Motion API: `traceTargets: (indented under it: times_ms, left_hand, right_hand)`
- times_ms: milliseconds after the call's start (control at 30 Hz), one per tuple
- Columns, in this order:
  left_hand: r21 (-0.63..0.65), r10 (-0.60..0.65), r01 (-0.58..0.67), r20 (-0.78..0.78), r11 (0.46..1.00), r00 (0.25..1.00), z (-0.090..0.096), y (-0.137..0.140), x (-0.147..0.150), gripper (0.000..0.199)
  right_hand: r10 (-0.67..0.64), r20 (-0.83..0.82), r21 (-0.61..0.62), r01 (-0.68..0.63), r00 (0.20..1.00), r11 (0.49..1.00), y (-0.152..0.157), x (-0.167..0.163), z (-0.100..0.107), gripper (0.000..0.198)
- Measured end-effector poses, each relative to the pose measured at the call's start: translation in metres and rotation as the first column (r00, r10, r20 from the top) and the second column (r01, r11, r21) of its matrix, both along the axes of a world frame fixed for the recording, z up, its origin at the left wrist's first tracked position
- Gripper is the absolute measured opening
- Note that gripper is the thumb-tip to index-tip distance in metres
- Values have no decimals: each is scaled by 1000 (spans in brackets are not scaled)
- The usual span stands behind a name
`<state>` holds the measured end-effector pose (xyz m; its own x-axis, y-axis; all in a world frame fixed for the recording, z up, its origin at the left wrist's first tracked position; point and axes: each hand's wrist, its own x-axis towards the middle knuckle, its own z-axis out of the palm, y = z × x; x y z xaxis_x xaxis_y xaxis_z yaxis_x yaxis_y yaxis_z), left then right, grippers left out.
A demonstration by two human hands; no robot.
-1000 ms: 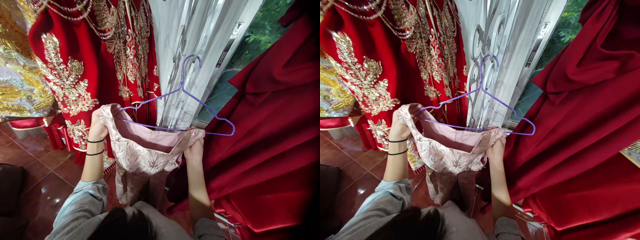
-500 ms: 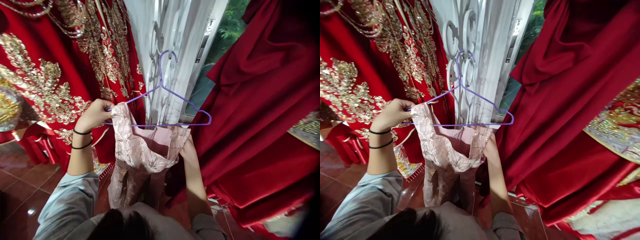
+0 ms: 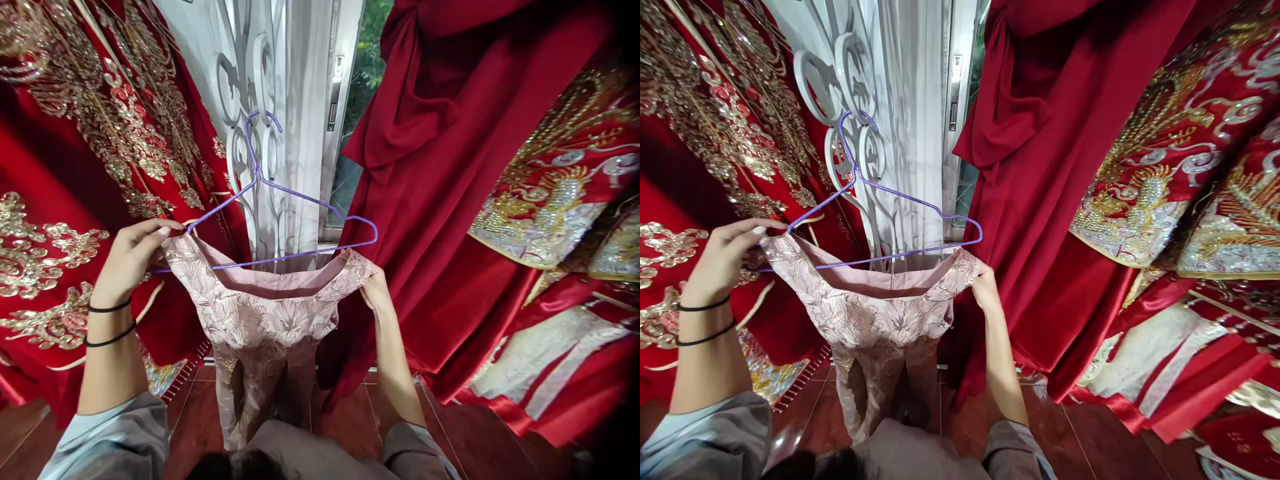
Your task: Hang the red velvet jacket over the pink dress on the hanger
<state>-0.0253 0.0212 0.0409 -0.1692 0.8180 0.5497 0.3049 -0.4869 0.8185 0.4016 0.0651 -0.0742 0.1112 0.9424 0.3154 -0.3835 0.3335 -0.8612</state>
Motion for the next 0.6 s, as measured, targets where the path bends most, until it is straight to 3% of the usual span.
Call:
traceTargets:
  times_ms: [100,200,400,500,600]
  left_hand:
    - [6,137,-138,-150,990,979,-2,0,6,24]
    - [36,130,-126,-130,991,983,-4,3,5,27]
    - [78,142,-132,-141,988,980,-5,6,5,32]
    - [110,182,-163,-197,981,963,-6,3,5,34]
    - [157,196,-160,-254,975,947,-8,-1,3,39]
  right_hand:
    - [29,-35,7,-28,999,1000,4,16,12,43]
    - [-17,-79,81,23,997,996,16,30,30,42]
    - [27,-12,231,-24,1000,973,42,32,104,35]
    - [118,61,200,-128,991,971,48,23,141,32]
    - [223,275,86,-255,935,963,47,10,165,29]
